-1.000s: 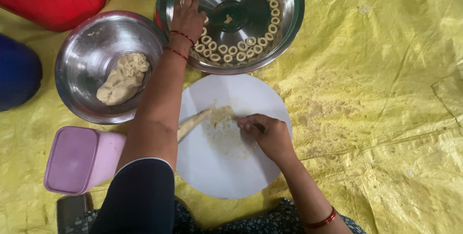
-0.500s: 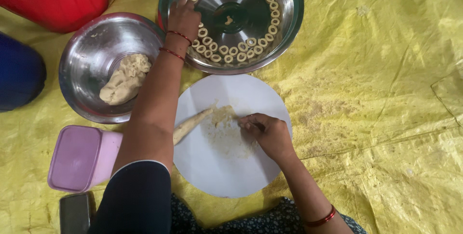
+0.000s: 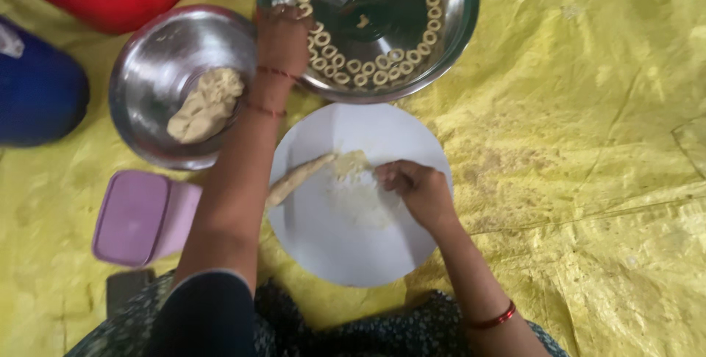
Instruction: The person rolls small pieces of dough into thin ropes on a white plate, then joins the ends to form rings. The finished rings are placed into a metal bowl. The process is repeated with additional dough pieces.
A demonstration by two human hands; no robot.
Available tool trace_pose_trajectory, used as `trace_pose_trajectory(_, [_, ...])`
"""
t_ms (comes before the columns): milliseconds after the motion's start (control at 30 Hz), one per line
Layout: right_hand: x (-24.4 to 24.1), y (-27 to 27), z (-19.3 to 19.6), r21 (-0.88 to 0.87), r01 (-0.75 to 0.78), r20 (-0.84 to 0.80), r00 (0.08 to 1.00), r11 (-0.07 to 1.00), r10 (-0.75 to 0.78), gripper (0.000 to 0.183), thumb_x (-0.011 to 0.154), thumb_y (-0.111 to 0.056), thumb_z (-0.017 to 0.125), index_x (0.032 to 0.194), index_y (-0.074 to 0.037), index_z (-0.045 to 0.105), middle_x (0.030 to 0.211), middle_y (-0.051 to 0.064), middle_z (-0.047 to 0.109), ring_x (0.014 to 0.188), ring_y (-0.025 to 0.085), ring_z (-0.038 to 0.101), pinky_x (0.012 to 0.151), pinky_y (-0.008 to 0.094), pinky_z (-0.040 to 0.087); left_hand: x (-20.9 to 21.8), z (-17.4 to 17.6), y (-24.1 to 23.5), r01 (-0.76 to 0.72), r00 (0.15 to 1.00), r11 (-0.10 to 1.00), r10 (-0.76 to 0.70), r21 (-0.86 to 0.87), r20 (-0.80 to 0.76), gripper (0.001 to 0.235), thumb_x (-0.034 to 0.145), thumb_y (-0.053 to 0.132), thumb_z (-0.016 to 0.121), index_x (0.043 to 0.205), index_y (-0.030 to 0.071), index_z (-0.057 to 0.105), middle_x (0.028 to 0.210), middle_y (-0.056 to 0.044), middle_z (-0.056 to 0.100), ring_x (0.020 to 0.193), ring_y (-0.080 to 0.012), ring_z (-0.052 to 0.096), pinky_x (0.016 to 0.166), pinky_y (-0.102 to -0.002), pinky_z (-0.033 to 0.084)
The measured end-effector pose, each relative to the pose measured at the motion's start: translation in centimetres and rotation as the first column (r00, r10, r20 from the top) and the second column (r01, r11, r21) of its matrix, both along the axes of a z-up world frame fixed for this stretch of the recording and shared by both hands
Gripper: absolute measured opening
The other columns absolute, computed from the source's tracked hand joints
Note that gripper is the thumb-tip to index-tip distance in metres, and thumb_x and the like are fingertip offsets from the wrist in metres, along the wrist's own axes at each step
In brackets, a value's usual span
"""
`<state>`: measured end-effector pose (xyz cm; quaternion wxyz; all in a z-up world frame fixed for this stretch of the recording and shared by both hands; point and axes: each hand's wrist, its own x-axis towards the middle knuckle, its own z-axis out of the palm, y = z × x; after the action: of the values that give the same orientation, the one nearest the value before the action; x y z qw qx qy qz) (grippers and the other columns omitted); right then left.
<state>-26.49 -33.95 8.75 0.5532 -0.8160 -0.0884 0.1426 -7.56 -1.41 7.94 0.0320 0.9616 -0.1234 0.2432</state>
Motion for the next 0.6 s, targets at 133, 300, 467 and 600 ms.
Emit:
trace_pose_trajectory(133, [0.5,-0.4,-0.5,0.109,-0.030,-0.026,0.999,0.994,0.033,0.031,0.088,0.010,0.058,0.109,-0.002,0.076,0.092,0.004,0.076,0.078,0.011,0.074,0.068,0.027,0.059,-12.3,2.9,-4.3,-0.092,0.991,0.955,0.060,-0.282,-0.120,0.011,0.090,0.009,0.065,0.095,0.008,0.075,0.090,-0.019,0.073,0.083,-0.0380,0.070,0.075,-0.049,0.056])
trace_pose_trajectory(300, [0.5,-0.6,0.5,0.136,0.024,-0.064,0.998,0.990,-0.015,0.032,0.089,0.010,0.055,0.111,-0.002,0.075,0.096,0.004,0.077,0.081,0.011,0.072,0.068,0.025,0.056,-25.3,4.2,-8.9,-0.133,0.988,0.973,0.114,-0.188,-0.108,0.032,0.080,0.015,0.068,0.109,0.003,0.072,0.108,-0.015,0.069,0.108,-0.0360,0.063,0.090,-0.049,0.050])
trace_pose_trajectory(467, [0.0,-0.3,1.4,0.132,0.055,-0.036,0.998,0.990,-0.050,0.025,0.096,0.002,0.055,0.109,-0.003,0.076,0.096,0.003,0.078,0.081,0.010,0.073,0.068,0.025,0.057,-26.9,2.0,-9.2,-0.161,0.987,0.945,0.152,-0.285,-0.053,0.036,0.083,0.006,0.067,0.119,0.004,0.070,0.111,-0.010,0.066,0.106,-0.0318,0.061,0.089,-0.047,0.048])
trace_pose_trajectory(600, [-0.6,-0.5,1.9,0.095,0.065,-0.003,0.998,0.993,-0.065,0.027,0.095,0.002,0.055,0.110,-0.004,0.076,0.095,0.004,0.078,0.081,0.009,0.074,0.069,0.024,0.057,-26.7,0.6,-8.4,-0.118,0.989,0.966,0.094,-0.232,-0.112,0.039,0.082,-0.005,0.061,0.119,0.005,0.070,0.107,-0.009,0.066,0.103,-0.0302,0.062,0.090,-0.044,0.049])
